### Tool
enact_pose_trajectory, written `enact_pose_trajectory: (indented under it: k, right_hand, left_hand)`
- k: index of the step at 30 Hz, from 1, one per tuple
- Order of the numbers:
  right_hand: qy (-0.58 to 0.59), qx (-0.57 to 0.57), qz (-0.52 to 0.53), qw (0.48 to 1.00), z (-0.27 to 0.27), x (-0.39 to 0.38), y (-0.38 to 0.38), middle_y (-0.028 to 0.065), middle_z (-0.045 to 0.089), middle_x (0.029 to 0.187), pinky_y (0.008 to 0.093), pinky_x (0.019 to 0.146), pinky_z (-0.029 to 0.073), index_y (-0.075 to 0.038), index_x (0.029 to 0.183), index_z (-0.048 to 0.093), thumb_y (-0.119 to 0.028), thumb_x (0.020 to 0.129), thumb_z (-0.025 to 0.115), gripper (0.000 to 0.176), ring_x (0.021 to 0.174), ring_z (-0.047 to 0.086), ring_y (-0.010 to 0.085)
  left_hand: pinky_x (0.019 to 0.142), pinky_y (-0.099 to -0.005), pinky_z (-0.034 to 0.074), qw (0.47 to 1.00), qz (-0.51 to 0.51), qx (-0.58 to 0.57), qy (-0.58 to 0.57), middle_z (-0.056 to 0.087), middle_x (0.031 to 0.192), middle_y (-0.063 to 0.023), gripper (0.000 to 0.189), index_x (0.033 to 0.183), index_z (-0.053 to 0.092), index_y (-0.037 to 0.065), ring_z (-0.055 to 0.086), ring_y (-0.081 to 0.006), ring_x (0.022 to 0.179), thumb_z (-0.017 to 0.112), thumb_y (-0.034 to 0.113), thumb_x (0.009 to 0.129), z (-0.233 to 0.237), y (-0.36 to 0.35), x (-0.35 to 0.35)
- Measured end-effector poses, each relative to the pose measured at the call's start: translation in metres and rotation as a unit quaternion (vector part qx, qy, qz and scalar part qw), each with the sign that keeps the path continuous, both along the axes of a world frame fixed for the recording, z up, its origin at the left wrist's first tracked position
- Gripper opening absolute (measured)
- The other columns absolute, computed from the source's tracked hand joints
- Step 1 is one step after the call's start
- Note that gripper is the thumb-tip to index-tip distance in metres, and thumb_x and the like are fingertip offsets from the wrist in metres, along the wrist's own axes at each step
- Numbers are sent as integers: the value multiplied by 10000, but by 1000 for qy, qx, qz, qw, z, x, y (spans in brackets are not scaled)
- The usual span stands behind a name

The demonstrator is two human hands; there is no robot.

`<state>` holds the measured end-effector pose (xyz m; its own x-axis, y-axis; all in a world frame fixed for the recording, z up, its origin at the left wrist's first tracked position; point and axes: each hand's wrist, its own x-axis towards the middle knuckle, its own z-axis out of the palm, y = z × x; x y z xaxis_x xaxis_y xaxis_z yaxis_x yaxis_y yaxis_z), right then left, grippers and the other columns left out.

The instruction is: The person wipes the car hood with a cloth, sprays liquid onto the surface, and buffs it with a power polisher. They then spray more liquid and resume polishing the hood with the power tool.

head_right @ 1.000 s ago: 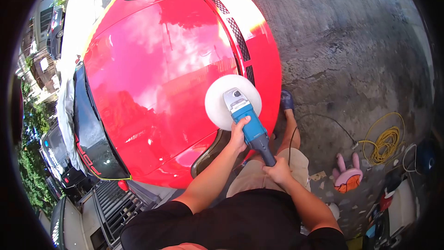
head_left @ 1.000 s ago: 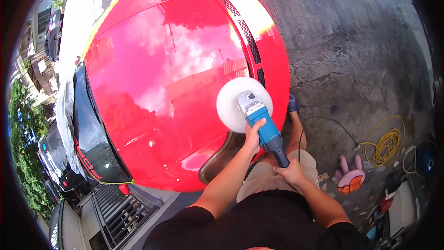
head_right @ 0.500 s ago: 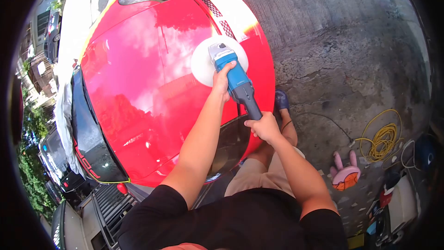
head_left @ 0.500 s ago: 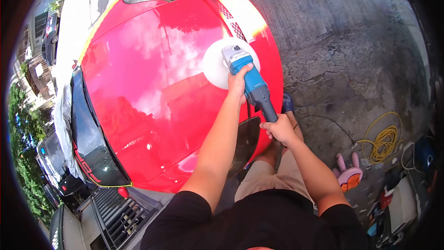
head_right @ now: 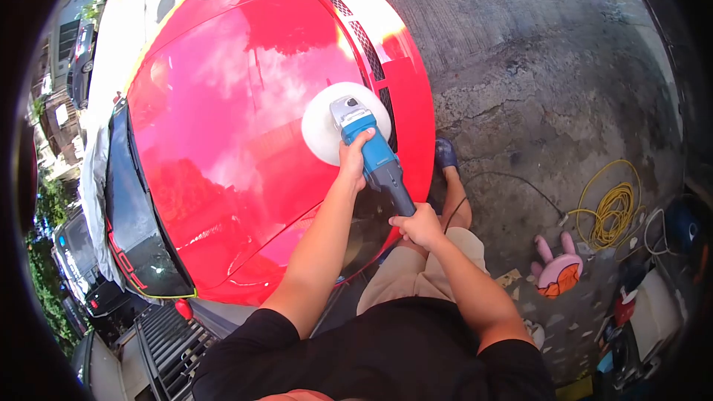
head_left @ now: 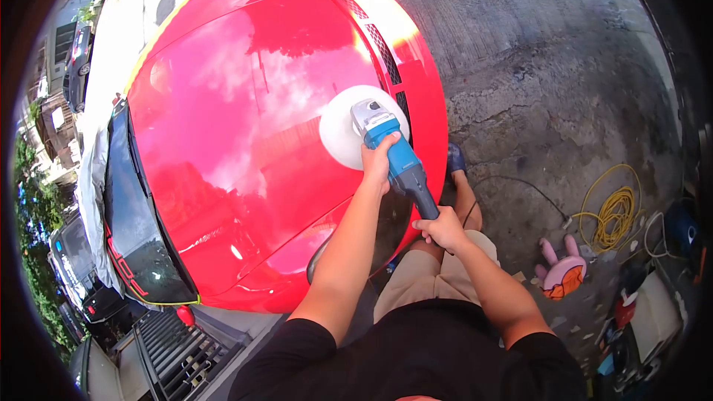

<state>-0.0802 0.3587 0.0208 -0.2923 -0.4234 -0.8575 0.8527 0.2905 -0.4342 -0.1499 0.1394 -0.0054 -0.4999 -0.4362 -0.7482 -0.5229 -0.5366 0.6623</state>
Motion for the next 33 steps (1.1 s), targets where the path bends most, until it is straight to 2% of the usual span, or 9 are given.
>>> enact_pose_trajectory:
  k: [7, 12, 13, 17, 20, 21, 26, 30, 33]
  right_hand:
    - [18, -24, -26, 999, 1, 76, 29, 57, 673, 670, 314, 482, 471, -1, 881, 687, -105, 849, 862, 206, 517, 628, 143]
    - [1, -9, -18, 1000, 13, 116, 58, 63, 670, 669, 314, 494, 494, 16, 905, 693, -108, 845, 844, 204, 542, 648, 155]
    - [-8, -4, -21, 1000, 15, 122, 63, 64, 669, 667, 315, 497, 499, 20, 910, 695, -109, 844, 841, 206, 547, 651, 156]
    - [-37, 10, -17, 999, 28, 143, 89, 71, 674, 673, 322, 498, 509, 35, 918, 697, -129, 839, 842, 232, 552, 656, 158]
    - [-37, 27, 1, 999, 24, 157, 102, 77, 675, 678, 326, 493, 506, 42, 923, 698, -137, 839, 844, 246, 549, 655, 159]
    - [-39, 34, 7, 999, 26, 160, 105, 79, 675, 679, 326, 492, 504, 44, 927, 700, -140, 838, 845, 251, 549, 656, 159]
    - [-50, 46, 18, 998, 26, 130, 105, 81, 676, 678, 325, 497, 500, 51, 946, 710, -134, 845, 844, 250, 553, 659, 158]
    - [-24, 19, 18, 999, 17, 62, 86, 77, 680, 678, 323, 506, 504, 39, 925, 717, -134, 845, 857, 236, 550, 658, 156]
    - [-19, 19, 21, 999, 14, 4, 60, 71, 679, 677, 321, 506, 504, 20, 890, 712, -139, 841, 871, 230, 547, 654, 155]
  left_hand:
    - [745, -444, 655, 1000, -9, 2, 10, 695, 1061, -165, 605, 1280, 572, -30, 738, -271, 868, 900, 212, 833, 4, 29, 69]
    - [760, -432, 649, 1000, -4, 3, -6, 696, 1064, -158, 580, 1264, 588, -26, 736, -267, 875, 899, 209, 833, 6, 59, 110]
    - [738, -466, 662, 1000, -22, -13, -12, 701, 1008, -167, 576, 1293, 564, -2, 750, -290, 822, 859, 251, 868, 4, 64, 119]
    - [765, -462, 662, 999, 5, -13, -37, 702, 1028, -164, 584, 1303, 560, 1, 752, -292, 857, 861, 254, 871, -4, 87, 150]
    - [787, -429, 642, 998, 18, 28, -50, 693, 1112, -165, 626, 1307, 559, -25, 734, -263, 921, 900, 213, 839, 20, 99, 154]
    - [798, -432, 642, 998, 30, 8, -63, 690, 1121, -172, 644, 1319, 543, -25, 732, -266, 940, 901, 219, 842, 20, 104, 155]
    - [798, -443, 644, 998, 30, 12, -60, 686, 1110, -169, 664, 1333, 528, -23, 731, -275, 931, 901, 229, 844, 7, 104, 131]
    - [791, -448, 646, 998, 30, 43, -37, 681, 1107, -168, 684, 1344, 518, -21, 732, -279, 920, 903, 241, 842, -5, 78, 76]
    - [754, -443, 647, 999, 23, 41, -12, 696, 1018, -144, 552, 1256, 597, -11, 735, -272, 842, 881, 247, 859, -2, 56, 18]
